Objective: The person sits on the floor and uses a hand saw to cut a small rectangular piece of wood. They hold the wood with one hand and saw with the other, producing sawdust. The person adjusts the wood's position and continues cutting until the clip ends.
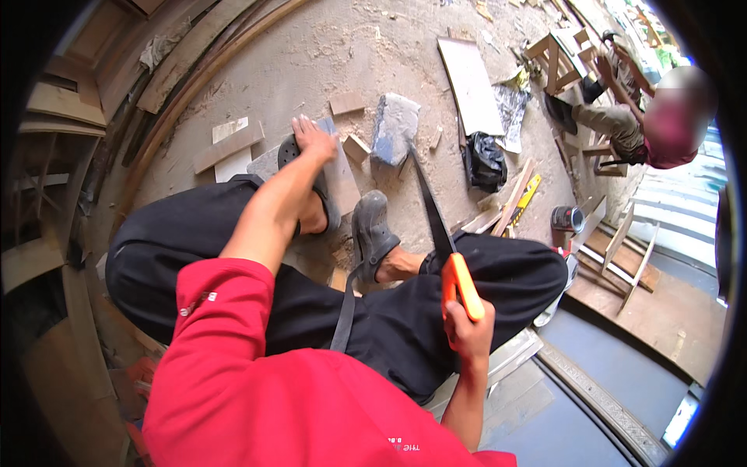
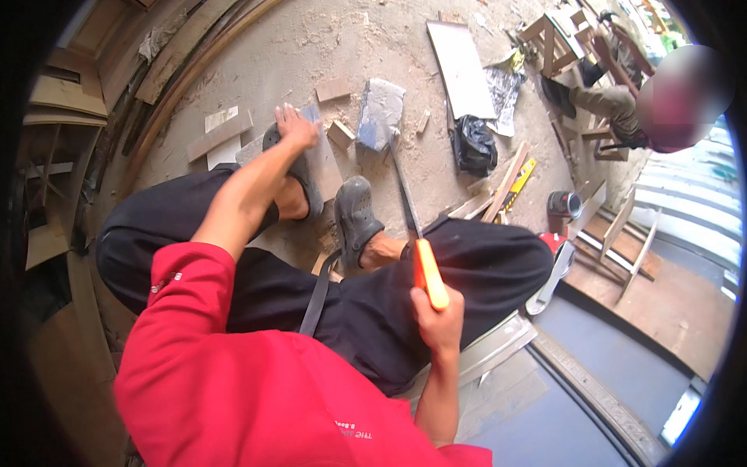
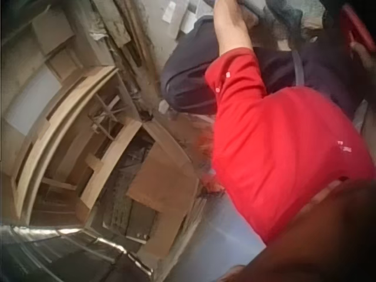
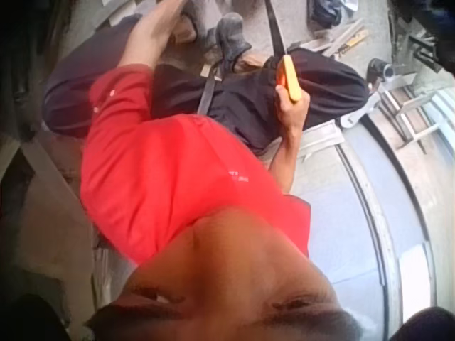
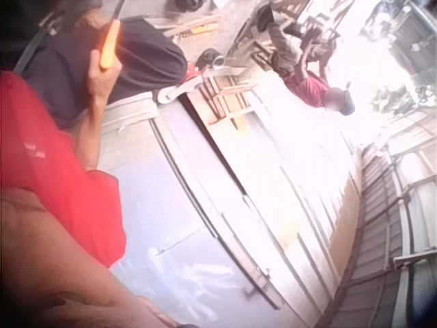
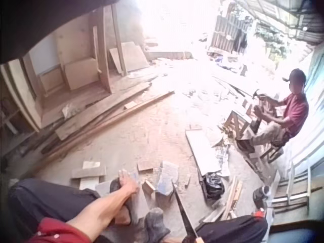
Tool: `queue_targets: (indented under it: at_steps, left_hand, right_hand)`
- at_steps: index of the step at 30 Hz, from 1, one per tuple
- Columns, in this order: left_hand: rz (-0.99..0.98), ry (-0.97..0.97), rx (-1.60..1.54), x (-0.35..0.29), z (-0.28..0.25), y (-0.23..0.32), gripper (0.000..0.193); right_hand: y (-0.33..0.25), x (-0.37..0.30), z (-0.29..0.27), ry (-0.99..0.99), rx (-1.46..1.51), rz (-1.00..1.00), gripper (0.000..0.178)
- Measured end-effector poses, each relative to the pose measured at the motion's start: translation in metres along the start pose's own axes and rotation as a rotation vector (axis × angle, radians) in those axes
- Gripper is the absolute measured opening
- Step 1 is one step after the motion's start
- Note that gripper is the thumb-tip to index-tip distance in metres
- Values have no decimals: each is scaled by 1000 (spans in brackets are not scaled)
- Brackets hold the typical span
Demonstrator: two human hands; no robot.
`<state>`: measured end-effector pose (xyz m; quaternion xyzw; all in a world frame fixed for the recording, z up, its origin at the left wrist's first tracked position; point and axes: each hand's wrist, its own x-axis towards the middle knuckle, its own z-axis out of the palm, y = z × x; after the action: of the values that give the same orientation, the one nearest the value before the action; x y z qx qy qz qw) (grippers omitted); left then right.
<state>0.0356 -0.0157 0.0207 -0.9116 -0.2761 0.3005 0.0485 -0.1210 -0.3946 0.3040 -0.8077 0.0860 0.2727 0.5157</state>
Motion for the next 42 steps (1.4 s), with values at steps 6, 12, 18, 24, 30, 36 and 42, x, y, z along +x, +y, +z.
queue_targets:
  at_steps: [6,12,18,24,30,36,42]
  left_hand:
    - [494,-226,-608,-55,11,101,80]
    - [85,131,-548,-48,13,97,93]
    - [280,-88,-667,-48,17,62,84]
    - [460,109,-398,-48,10,49,77]
    - [161,104,-138,-41,11,16,83]
    - [566,-262,-367,-49,-38,26,71]
    - [429,235,-90,-50,36,39,60]
  right_hand:
    - [3,-24,-7,199,440,-135,17]
    - [1,-37,6,168,409,-196,17]
    - [9,-35,21,106,420,-122,22]
    - [13,0,32,48,284,-151,23]
    - [2,25,37,1,283,-173,20]
    - [8,43,28,-28,297,-154,19]
    - [-5,61,36,-76,176,-129,19]
